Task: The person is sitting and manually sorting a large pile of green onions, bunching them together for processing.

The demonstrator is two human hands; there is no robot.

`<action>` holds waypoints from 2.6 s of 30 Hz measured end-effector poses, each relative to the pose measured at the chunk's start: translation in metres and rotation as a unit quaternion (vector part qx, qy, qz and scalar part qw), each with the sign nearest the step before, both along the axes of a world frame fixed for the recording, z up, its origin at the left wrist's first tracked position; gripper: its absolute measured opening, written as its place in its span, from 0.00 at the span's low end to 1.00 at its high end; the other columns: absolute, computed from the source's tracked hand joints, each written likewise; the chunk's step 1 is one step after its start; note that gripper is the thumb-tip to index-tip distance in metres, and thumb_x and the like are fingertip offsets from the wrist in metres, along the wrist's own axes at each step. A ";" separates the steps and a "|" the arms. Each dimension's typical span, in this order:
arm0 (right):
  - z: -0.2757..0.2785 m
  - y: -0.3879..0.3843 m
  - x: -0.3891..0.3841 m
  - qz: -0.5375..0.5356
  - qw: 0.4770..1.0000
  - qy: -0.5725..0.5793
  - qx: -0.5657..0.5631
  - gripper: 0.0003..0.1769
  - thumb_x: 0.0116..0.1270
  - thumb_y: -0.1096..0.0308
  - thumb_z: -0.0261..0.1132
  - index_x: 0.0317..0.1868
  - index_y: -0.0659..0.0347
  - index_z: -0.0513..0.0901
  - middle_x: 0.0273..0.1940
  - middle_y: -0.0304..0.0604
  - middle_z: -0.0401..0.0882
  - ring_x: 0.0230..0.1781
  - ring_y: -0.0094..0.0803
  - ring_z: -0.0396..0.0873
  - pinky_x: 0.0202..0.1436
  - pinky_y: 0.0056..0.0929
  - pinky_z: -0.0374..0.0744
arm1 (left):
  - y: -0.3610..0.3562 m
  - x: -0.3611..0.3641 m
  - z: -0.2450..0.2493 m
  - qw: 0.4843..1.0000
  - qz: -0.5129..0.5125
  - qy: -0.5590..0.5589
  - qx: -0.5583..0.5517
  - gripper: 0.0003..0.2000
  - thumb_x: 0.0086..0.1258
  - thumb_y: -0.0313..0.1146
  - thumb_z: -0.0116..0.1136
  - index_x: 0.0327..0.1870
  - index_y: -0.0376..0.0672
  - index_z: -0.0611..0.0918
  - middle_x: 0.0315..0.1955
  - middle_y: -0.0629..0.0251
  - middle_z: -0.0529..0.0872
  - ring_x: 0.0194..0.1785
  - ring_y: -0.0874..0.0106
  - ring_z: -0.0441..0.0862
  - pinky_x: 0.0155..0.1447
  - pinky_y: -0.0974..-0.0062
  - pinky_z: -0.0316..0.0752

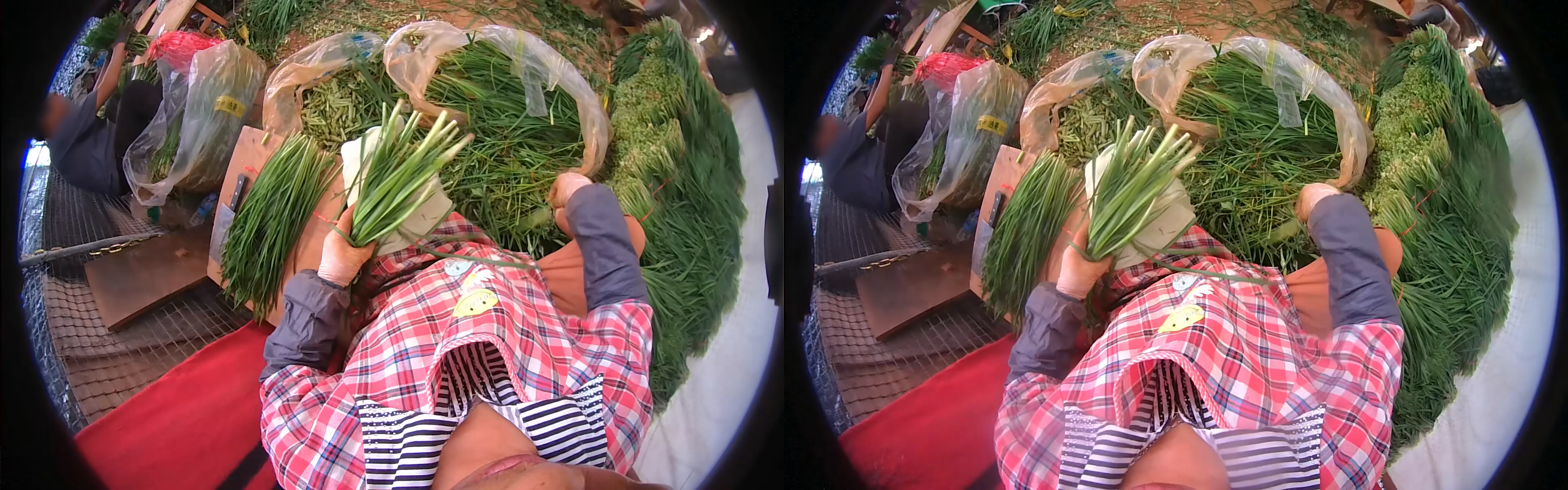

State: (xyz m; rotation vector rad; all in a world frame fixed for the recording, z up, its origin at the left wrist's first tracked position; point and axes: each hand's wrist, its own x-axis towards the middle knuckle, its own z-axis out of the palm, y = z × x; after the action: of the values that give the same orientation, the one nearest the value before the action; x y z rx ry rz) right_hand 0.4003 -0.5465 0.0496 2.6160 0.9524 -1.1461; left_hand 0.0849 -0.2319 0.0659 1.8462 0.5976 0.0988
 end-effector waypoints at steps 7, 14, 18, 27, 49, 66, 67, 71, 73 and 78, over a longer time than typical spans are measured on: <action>0.086 0.122 -0.055 0.097 0.859 -0.152 0.479 0.20 0.49 0.53 0.68 0.40 0.57 0.82 0.39 0.47 0.80 0.42 0.42 0.77 0.47 0.37 0.73 | -0.011 0.004 0.017 0.984 -0.039 -0.010 0.172 0.30 0.50 0.22 0.60 0.59 0.45 0.69 0.43 0.52 0.80 0.48 0.59 0.79 0.49 0.71 0.73; 0.051 0.177 -0.095 0.054 0.921 0.197 0.332 0.23 0.49 0.53 0.68 0.43 0.57 0.81 0.36 0.49 0.80 0.40 0.41 0.78 0.45 0.34 0.74 | -0.012 0.008 0.039 0.964 -0.085 0.032 0.249 0.33 0.46 0.23 0.61 0.59 0.54 0.70 0.47 0.58 0.79 0.47 0.58 0.78 0.46 0.68 0.74; 0.044 0.167 -0.091 0.061 0.930 0.200 0.303 0.19 0.53 0.55 0.64 0.42 0.56 0.80 0.38 0.50 0.80 0.42 0.44 0.77 0.47 0.36 0.73 | -0.005 0.014 0.045 0.962 -0.149 0.051 0.225 0.32 0.49 0.27 0.62 0.60 0.53 0.69 0.42 0.54 0.80 0.44 0.56 0.79 0.44 0.65 0.74; 0.040 0.127 -0.089 0.068 0.938 0.176 0.290 0.15 0.59 0.56 0.60 0.41 0.54 0.79 0.34 0.51 0.79 0.39 0.48 0.77 0.43 0.40 0.73 | -0.005 0.019 0.056 0.966 -0.245 0.037 0.068 0.30 0.53 0.26 0.61 0.60 0.48 0.68 0.40 0.51 0.81 0.45 0.57 0.80 0.46 0.70 0.73; -0.013 0.077 -0.044 -0.380 0.731 0.269 0.499 0.12 0.59 0.75 0.60 0.44 0.58 0.81 0.25 0.35 0.76 0.20 0.21 0.70 0.22 0.21 0.71 | 0.014 -0.017 0.055 0.872 -0.005 0.136 -0.471 0.12 0.59 0.36 0.61 0.36 0.40 0.74 0.18 0.66 0.75 0.12 0.79 0.66 0.14 0.80 0.60; 0.014 0.053 -0.005 0.021 0.999 -0.022 0.045 0.26 0.57 0.48 0.60 0.53 0.52 0.76 0.48 0.49 0.77 0.48 0.41 0.76 0.52 0.37 0.73 | 0.016 -0.033 0.043 0.870 0.000 0.117 -0.479 0.17 0.59 0.42 0.60 0.38 0.36 0.73 0.18 0.63 0.73 0.10 0.81 0.62 0.12 0.81 0.57; 0.000 0.045 -0.007 0.122 0.989 -0.018 -0.086 0.31 0.55 0.45 0.61 0.56 0.52 0.74 0.51 0.49 0.76 0.49 0.40 0.76 0.53 0.36 0.73 | 0.015 -0.029 0.047 0.877 0.012 0.115 -0.466 0.17 0.59 0.42 0.60 0.38 0.36 0.73 0.17 0.63 0.72 0.09 0.81 0.62 0.12 0.81 0.57; 0.034 0.077 -0.076 0.031 0.979 0.024 0.198 0.41 0.44 0.38 0.65 0.57 0.52 0.73 0.49 0.53 0.77 0.51 0.43 0.75 0.55 0.36 0.72 | 0.014 -0.018 0.041 0.860 -0.019 0.112 -0.498 0.16 0.59 0.43 0.61 0.35 0.39 0.74 0.13 0.69 0.71 0.11 0.80 0.63 0.14 0.81 0.57; 0.012 0.102 -0.113 0.045 0.942 0.057 0.329 0.32 0.50 0.43 0.64 0.53 0.50 0.77 0.45 0.52 0.78 0.47 0.44 0.76 0.53 0.36 0.73 | 0.009 -0.009 0.047 0.857 -0.020 0.095 -0.507 0.15 0.59 0.40 0.62 0.37 0.39 0.73 0.17 0.66 0.72 0.12 0.80 0.65 0.15 0.80 0.58; -0.022 0.096 -0.100 -0.062 0.961 -0.024 0.267 0.12 0.58 0.61 0.59 0.41 0.52 0.82 0.34 0.50 0.80 0.36 0.45 0.79 0.41 0.37 0.76 | 0.009 0.000 0.062 0.879 -0.016 0.072 -0.472 0.17 0.59 0.39 0.61 0.41 0.37 0.72 0.20 0.63 0.74 0.12 0.80 0.65 0.14 0.81 0.59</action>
State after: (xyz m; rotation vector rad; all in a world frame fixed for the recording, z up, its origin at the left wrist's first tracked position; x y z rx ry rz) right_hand 0.3002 -0.4504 0.0278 3.1445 1.2507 -0.9446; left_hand 0.0852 -0.2228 0.1280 0.9065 0.5707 -0.3121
